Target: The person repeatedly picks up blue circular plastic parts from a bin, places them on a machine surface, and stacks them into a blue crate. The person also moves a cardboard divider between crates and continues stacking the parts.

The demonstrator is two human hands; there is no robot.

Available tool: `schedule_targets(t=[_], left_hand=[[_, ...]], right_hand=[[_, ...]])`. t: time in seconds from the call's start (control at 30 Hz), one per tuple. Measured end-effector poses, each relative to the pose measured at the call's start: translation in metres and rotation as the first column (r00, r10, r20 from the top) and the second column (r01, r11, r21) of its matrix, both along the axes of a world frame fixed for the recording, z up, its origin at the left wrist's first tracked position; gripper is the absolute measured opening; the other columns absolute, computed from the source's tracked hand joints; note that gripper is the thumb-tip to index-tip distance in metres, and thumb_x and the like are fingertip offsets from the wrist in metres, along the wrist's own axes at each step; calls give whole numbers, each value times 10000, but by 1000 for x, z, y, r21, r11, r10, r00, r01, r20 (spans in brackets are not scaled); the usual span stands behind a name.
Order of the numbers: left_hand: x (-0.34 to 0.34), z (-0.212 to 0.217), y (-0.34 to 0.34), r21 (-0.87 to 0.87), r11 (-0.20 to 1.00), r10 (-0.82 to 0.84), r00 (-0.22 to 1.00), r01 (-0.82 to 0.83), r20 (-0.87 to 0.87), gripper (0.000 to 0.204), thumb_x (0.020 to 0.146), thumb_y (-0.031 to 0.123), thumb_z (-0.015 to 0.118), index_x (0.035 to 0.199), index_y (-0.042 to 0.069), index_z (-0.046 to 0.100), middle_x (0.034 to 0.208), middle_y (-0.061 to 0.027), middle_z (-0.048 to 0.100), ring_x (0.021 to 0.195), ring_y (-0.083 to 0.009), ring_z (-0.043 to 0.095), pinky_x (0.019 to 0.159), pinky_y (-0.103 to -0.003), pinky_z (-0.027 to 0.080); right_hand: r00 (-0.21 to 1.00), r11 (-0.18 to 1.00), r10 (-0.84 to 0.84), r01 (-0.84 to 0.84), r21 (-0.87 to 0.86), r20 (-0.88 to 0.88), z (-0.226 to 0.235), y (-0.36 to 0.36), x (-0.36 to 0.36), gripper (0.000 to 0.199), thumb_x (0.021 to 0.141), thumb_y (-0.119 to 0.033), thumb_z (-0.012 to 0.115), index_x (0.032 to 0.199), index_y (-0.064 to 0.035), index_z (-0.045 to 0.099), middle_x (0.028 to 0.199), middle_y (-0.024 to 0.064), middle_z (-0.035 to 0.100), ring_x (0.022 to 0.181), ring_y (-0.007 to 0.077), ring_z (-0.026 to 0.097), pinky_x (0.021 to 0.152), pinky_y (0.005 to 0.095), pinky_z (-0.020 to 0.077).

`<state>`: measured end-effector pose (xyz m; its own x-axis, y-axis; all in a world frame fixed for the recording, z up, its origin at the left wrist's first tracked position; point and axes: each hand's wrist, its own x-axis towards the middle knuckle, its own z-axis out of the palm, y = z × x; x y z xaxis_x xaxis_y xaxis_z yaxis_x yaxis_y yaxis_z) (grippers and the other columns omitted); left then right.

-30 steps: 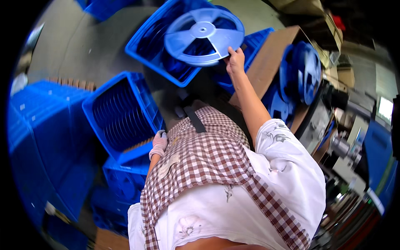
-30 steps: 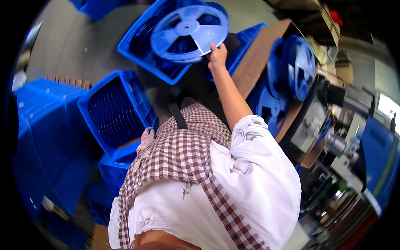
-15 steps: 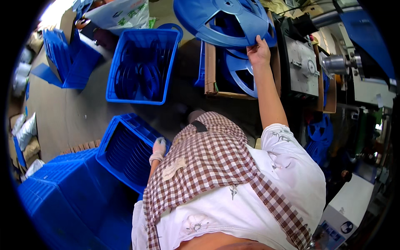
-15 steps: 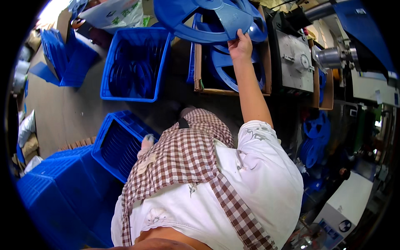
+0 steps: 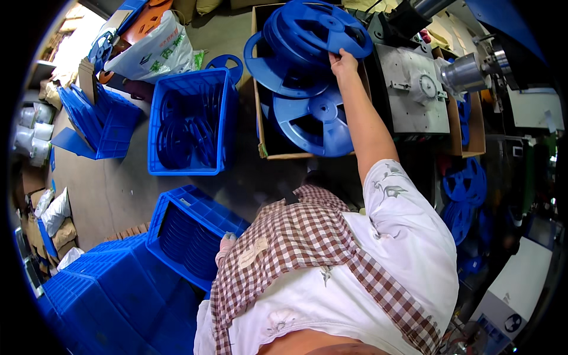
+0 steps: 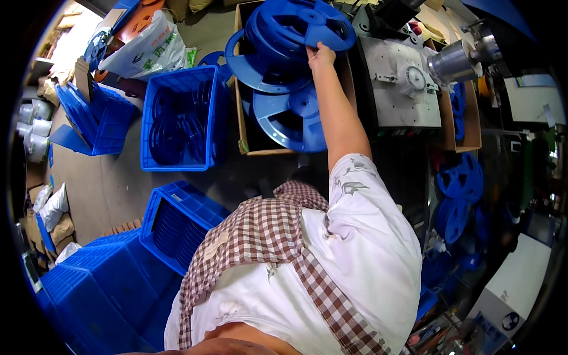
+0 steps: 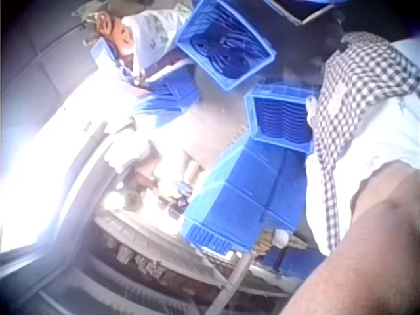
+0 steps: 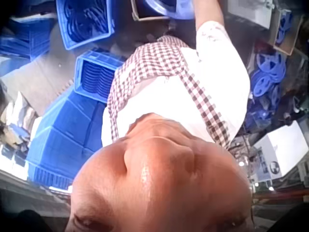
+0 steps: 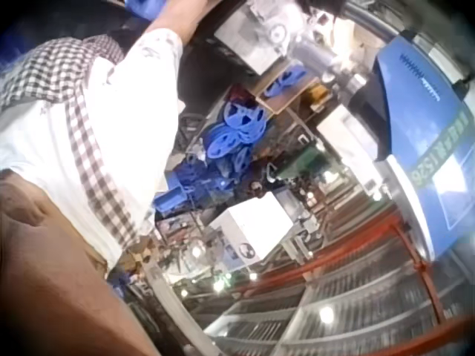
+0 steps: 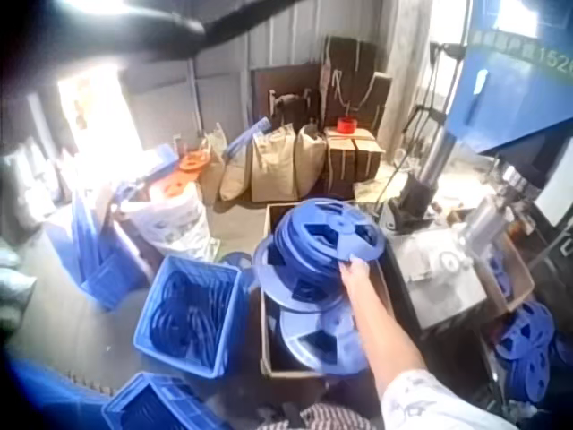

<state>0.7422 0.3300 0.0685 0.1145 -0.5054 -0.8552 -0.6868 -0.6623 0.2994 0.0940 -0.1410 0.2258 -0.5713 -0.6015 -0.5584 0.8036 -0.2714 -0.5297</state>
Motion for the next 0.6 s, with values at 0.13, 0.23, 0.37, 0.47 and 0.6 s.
schedule_targets(t=[0.13, 0.23, 0.37, 0.47, 0.6], left_hand=[[-118, 91, -58, -95, 995, 15, 999, -12, 33, 423, 878, 355, 514, 1154, 57, 633, 1134, -174, 650, 1093, -300, 598, 932, -354, 451], [-188, 99, -74, -192, 981, -29, 996, 12, -86, 402, 902, 334, 521, 1167, 47, 612, 1137, -188, 641, 1098, -320, 592, 938, -360, 450], [-247, 134, -119, -410, 898, -227, 966, 158, -125, 314, 923, 251, 527, 1128, 28, 610, 1098, -189, 645, 1050, -352, 601, 894, -373, 473], [-283, 182, -150, -372, 908, -237, 969, 195, -69, 275, 904, 214, 578, 1141, 81, 622, 1084, -178, 658, 1041, -340, 616, 901, -367, 480], [-317, 247, -199, -459, 866, -267, 959, 196, -95, 229, 923, 151, 549, 1118, 59, 627, 976, -154, 689, 889, -266, 669, 808, -321, 506]], right_hand=[[995, 994, 76, -80, 71, 64, -22, -7, -5, 152, 953, -49, 495, 1098, -13, 524, 1029, 153, 610, 896, 310, 649, 796, 471, 582], [967, 967, 238, -244, 73, 92, -30, 1, -20, 161, 961, -97, 497, 1087, -3, 534, 972, 179, 620, 846, 335, 658, 721, 449, 599], [854, 864, 502, -502, -33, 137, -16, 28, -42, 225, 970, -137, 477, 1074, 55, 530, 947, 219, 667, 850, 324, 686, 697, 387, 607], [785, 785, 617, -610, 106, -51, 12, 59, -42, 272, 969, -186, 513, 1123, 37, 538, 990, 193, 669, 878, 273, 684, 773, 342, 591], [606, 676, 703, -732, 86, -372, 44, 132, -64, 283, 963, -202, 541, 1179, -20, 525, 1071, 133, 654, 975, 224, 651, 849, 336, 547]])
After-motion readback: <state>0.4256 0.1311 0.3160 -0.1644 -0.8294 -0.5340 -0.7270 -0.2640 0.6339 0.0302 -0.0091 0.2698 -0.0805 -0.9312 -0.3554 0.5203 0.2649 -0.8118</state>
